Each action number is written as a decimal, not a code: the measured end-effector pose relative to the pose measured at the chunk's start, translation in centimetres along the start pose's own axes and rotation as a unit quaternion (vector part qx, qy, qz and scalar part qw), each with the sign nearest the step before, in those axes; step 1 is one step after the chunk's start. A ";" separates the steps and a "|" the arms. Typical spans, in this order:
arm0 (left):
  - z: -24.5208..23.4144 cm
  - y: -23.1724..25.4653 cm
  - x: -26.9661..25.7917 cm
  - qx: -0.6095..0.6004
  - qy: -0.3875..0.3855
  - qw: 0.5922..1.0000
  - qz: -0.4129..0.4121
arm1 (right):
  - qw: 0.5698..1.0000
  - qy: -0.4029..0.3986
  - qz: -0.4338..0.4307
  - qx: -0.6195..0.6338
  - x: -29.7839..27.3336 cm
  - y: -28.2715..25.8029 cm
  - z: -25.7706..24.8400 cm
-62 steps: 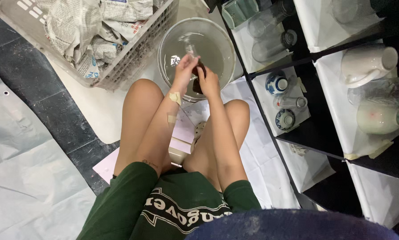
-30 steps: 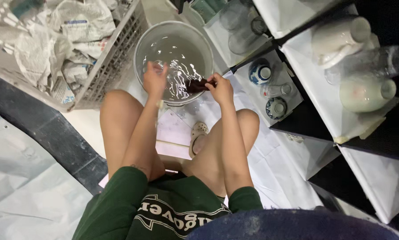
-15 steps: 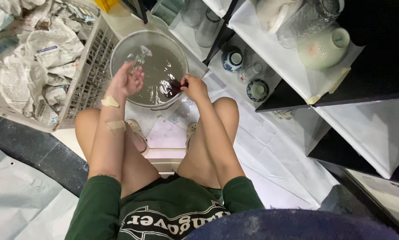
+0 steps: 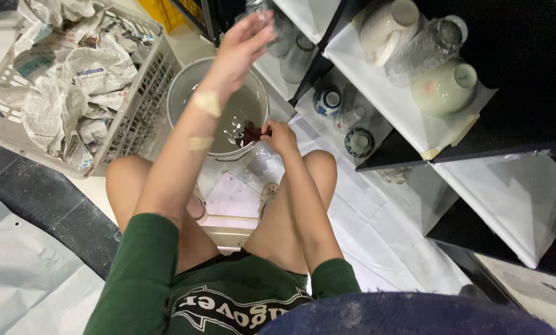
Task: The person sits on the floor and washes various ceramic items using a cloth and a bucket of water. They unwrap each item from newspaper, scrub it, rinse it in the bucket, and place it on a nearby shelf.
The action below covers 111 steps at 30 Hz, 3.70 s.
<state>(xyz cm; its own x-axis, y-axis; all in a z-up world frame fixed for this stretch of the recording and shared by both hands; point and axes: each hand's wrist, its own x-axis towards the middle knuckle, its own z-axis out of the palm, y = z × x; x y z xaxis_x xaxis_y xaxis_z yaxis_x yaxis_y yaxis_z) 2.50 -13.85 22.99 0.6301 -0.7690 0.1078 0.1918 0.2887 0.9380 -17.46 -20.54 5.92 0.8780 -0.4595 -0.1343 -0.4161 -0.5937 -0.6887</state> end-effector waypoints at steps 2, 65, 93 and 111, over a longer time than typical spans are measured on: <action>3.0 -1.1 3.8 0.018 0.036 0.991 0.129 | 1.000 -0.003 -0.009 -0.025 -0.2 0.1 -0.1; -41.3 -4.8 -18.4 0.781 0.144 0.399 -0.458 | 0.987 -0.106 0.010 -0.119 9.3 -5.7 12.4; -45.0 -13.6 -23.3 0.746 0.140 0.561 -0.330 | 0.989 -0.096 -0.014 -0.112 9.2 -4.8 11.2; -43.2 -21.0 -4.5 0.599 0.109 0.728 -0.317 | 0.989 -0.110 0.010 -0.103 9.1 -7.4 12.6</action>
<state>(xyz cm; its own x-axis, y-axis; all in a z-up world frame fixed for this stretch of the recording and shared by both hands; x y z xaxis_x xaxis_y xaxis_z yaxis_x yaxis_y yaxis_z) 28.09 8.20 -11.47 0.8300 -0.3854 -0.4032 -0.2154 -0.8883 0.4057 -3.43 -11.98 0.82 0.8895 -0.3319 -0.3140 -0.4541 -0.7181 -0.5274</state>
